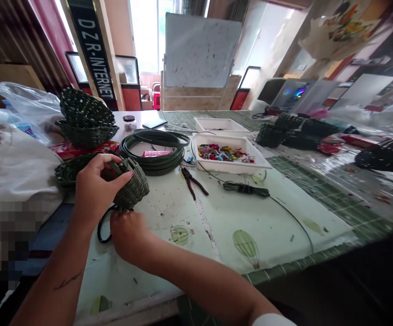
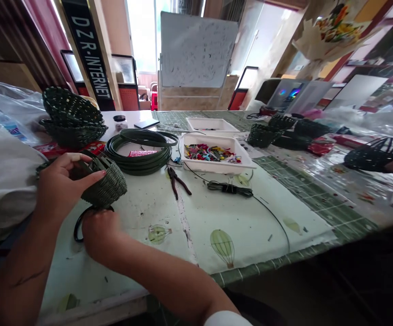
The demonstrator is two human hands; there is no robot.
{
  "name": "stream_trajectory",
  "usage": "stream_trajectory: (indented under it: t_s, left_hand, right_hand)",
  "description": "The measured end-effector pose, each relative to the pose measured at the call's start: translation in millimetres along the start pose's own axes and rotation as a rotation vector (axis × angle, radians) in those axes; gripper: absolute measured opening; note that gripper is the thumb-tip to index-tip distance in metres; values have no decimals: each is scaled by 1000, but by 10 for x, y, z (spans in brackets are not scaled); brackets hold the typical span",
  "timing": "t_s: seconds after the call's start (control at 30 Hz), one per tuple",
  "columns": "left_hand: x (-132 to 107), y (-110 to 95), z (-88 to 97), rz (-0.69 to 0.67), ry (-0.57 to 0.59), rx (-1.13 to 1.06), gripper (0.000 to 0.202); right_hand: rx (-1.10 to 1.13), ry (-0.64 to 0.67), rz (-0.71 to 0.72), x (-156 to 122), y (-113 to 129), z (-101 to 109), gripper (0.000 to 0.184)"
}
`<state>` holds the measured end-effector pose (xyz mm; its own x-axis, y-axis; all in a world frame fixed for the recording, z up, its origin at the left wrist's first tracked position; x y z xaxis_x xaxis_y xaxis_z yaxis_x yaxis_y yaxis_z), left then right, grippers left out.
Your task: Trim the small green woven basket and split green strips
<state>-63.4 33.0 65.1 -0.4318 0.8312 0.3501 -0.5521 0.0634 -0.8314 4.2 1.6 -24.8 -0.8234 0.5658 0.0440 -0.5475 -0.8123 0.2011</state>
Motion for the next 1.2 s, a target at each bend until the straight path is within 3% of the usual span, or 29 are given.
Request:
stream_trajectory:
  t_s: [0.13,0.37,0.47,0.57,0.73,0.83,1.03,1.2]
  left_hand:
    - [-32,-28,-20,28,62,-134,33]
    - [-46,-76,142,-38,-65,-228,35]
    - [-43,-58,105,-27,-48,-209,34]
    - [-59,-45,-27,-14,84,-193,33]
    - [-203,-90,-301,-49,462,-163,32]
    - [-324,-123,-424,-67,622,-158,29]
    - [-469,-124,-602,-141,730,-120,25]
    - [-442,-78,-669,-128,716,-154,22]
  right_hand:
    - [-9,38,-40,-194,-179,-26,37]
    - [-99,94,-208,-738,-674,218,10]
    - [-147,87,-310,-991,-810,277,32]
    - [-139,108,-365,-1113,-850,246,46]
    - [-63,136,-361,-1187,-837,241,20]
    - [4,132,-370,-1439,-884,344,13]
    - [395,61,-569,-2319,-1100,383,17]
    - [541,-47,-668,-2599,-1069,324,23]
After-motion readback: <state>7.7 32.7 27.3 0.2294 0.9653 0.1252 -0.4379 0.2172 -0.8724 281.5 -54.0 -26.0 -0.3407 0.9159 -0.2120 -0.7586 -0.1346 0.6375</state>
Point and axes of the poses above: each hand's wrist, its own x-axis towards the middle knuckle, its own z-axis out of the back of the hand, y = z × x, the point moved 4 cm from there along x, towards the middle knuckle, and after that the axes turned 12 degrees about z, right-handed, at the moved point
